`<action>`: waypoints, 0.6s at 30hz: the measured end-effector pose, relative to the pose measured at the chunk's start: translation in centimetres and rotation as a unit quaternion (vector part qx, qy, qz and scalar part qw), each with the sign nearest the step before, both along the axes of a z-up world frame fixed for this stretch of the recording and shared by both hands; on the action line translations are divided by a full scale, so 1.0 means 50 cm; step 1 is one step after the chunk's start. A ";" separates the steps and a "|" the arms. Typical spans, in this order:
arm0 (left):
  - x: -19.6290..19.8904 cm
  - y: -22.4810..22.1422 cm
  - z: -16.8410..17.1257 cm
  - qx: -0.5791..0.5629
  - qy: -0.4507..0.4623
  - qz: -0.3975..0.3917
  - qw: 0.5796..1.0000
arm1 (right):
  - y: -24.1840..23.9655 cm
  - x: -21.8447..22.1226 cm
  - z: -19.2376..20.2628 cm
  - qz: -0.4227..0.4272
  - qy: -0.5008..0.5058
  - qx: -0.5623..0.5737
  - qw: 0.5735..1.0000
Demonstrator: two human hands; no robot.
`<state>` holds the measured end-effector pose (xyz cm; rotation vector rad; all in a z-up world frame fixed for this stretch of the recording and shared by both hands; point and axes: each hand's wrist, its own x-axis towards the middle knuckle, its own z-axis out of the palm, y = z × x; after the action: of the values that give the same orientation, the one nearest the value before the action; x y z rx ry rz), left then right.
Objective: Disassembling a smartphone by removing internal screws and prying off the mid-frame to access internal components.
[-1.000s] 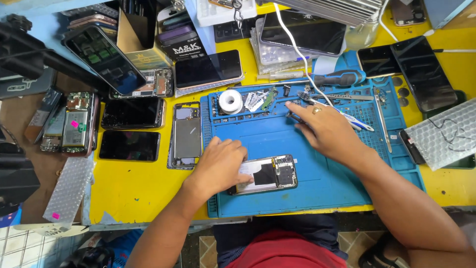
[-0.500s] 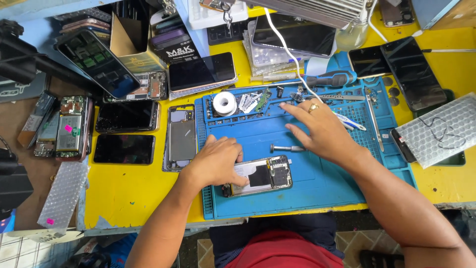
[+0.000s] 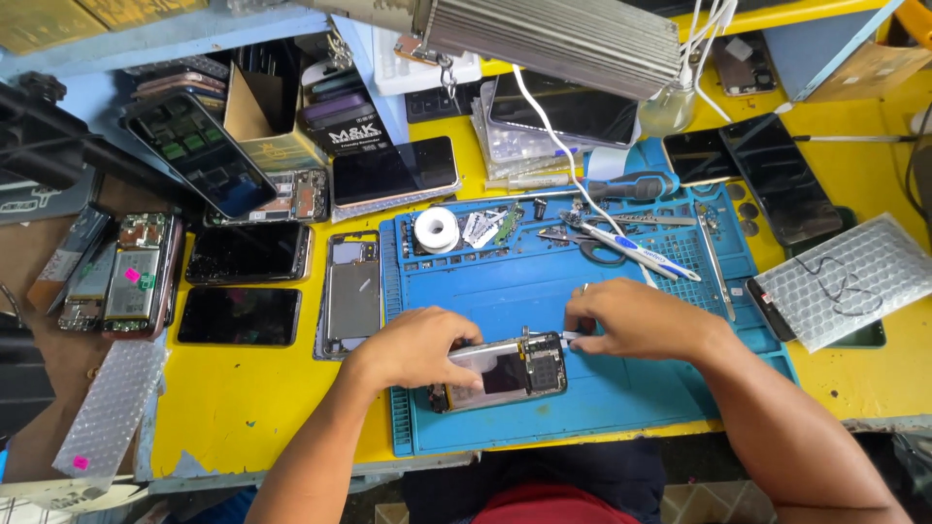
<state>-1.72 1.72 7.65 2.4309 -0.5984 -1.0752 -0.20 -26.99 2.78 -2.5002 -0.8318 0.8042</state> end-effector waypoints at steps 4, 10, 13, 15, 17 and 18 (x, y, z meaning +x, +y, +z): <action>0.006 0.006 -0.025 -0.030 0.009 0.009 0.999 | -0.018 0.018 -0.021 -0.040 -0.059 0.008 0.997; -0.013 0.021 -0.042 -0.090 0.062 0.071 0.992 | -0.045 0.053 -0.079 -0.145 -0.191 -0.031 0.970; -0.044 0.027 -0.046 -0.117 0.086 0.140 0.979 | -0.042 0.049 -0.082 -0.150 -0.198 -0.048 0.967; -0.072 0.032 -0.060 -0.182 0.082 0.247 0.948 | -0.034 0.040 -0.061 -0.170 -0.243 0.014 0.955; -0.109 0.026 -0.088 -0.242 0.093 0.313 0.914 | -0.029 0.035 -0.061 -0.184 -0.250 0.056 0.949; -0.128 0.022 -0.101 -0.302 0.099 0.374 0.871 | -0.027 0.033 -0.059 -0.199 -0.260 0.096 0.940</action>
<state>-8.13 2.82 2.57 1.7095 0.0998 -0.6475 1.45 -28.34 -0.19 -2.5970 -0.4879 -0.0779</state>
